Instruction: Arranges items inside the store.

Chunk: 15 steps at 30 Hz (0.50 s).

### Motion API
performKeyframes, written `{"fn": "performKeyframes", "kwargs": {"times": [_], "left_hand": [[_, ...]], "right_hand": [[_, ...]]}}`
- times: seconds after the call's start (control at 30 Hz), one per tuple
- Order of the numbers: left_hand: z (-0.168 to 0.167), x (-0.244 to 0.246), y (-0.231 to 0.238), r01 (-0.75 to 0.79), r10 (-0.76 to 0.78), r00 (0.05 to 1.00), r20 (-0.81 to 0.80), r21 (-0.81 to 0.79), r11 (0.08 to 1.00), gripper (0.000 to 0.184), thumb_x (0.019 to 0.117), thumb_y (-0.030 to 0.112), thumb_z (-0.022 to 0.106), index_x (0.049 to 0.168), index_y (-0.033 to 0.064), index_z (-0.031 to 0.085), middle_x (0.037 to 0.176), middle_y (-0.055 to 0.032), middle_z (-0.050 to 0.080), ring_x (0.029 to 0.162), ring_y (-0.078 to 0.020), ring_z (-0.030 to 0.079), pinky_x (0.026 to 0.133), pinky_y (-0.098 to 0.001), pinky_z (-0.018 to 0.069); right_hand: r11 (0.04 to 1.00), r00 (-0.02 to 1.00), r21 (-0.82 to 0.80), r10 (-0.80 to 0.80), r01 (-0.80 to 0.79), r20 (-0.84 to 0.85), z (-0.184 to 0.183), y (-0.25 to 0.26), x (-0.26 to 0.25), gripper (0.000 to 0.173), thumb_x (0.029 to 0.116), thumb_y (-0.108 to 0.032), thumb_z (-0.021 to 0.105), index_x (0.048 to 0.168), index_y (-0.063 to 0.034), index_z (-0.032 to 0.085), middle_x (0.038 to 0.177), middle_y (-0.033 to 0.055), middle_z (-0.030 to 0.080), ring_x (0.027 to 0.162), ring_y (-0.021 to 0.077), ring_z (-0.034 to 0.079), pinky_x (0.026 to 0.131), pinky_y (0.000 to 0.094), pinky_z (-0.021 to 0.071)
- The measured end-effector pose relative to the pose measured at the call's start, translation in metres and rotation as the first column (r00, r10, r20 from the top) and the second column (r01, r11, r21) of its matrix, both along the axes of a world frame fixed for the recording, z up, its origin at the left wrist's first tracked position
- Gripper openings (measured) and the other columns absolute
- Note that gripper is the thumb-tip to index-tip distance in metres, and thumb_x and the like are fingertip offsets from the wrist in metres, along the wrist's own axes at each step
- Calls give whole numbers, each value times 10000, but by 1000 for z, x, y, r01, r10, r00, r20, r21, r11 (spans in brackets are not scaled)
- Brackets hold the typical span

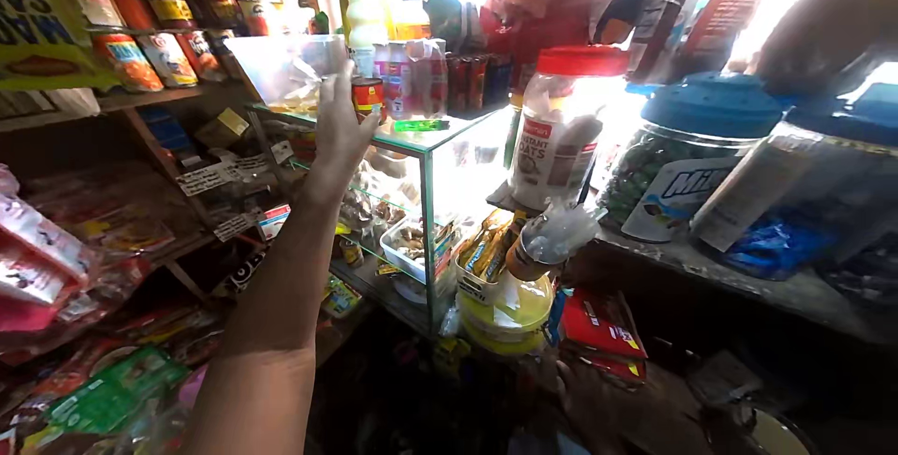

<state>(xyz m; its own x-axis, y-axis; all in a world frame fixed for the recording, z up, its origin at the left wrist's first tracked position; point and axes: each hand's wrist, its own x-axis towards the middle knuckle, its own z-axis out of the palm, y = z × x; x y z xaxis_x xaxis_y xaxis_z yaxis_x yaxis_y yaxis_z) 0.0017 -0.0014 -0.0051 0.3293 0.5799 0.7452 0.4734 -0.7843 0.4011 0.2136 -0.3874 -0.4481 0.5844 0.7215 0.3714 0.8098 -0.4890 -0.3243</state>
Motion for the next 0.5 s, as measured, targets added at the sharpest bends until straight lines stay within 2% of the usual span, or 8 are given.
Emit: {"fn": "performKeyframes", "kwargs": {"times": [0.1,0.23,0.33,0.43,0.5], "left_hand": [[-10,-1,-1,12,-20,996,89,84,996,798,942,196,700,1600,59,270,1565,-282,353,1439,-423,377,1162,-508,358],[-29,-1,-13,39,-69,988,141,205,978,695,1008,258,581,1588,17,283,1593,-282,316,1480,-408,321,1199,-495,299],[-41,0,-30,90,-132,978,164,241,966,639,1011,266,548,1552,-10,349,1593,-310,298,1500,-451,260,1213,-521,259],[-53,-3,-47,140,-202,962,183,304,942,587,1008,252,573,1506,-21,427,1561,-309,363,1488,-446,298,1210,-515,277],[-65,-9,-55,182,-262,943,207,337,924,552,984,202,584,1468,-38,469,1535,-313,397,1479,-439,318,1211,-521,280]], "right_hand": [[999,999,-39,-6,4,-47,4,2,1,306,975,-129,607,1238,-15,715,1252,298,647,1218,529,575,966,680,466],[999,1000,-32,-13,12,-22,2,1,2,307,978,-150,602,1232,-26,723,1247,287,655,1206,508,592,968,646,490],[1000,1000,-18,0,0,-25,0,0,3,318,977,-152,605,1243,-19,716,1242,297,655,1196,526,593,956,653,495],[1000,1000,15,16,-16,-13,-4,0,5,327,968,-170,589,1223,-15,723,1223,315,653,1171,545,598,931,689,486],[1000,1000,12,16,-16,1,-4,0,5,319,975,-173,584,1216,-19,726,1215,307,658,1161,534,607,922,681,492]]}}
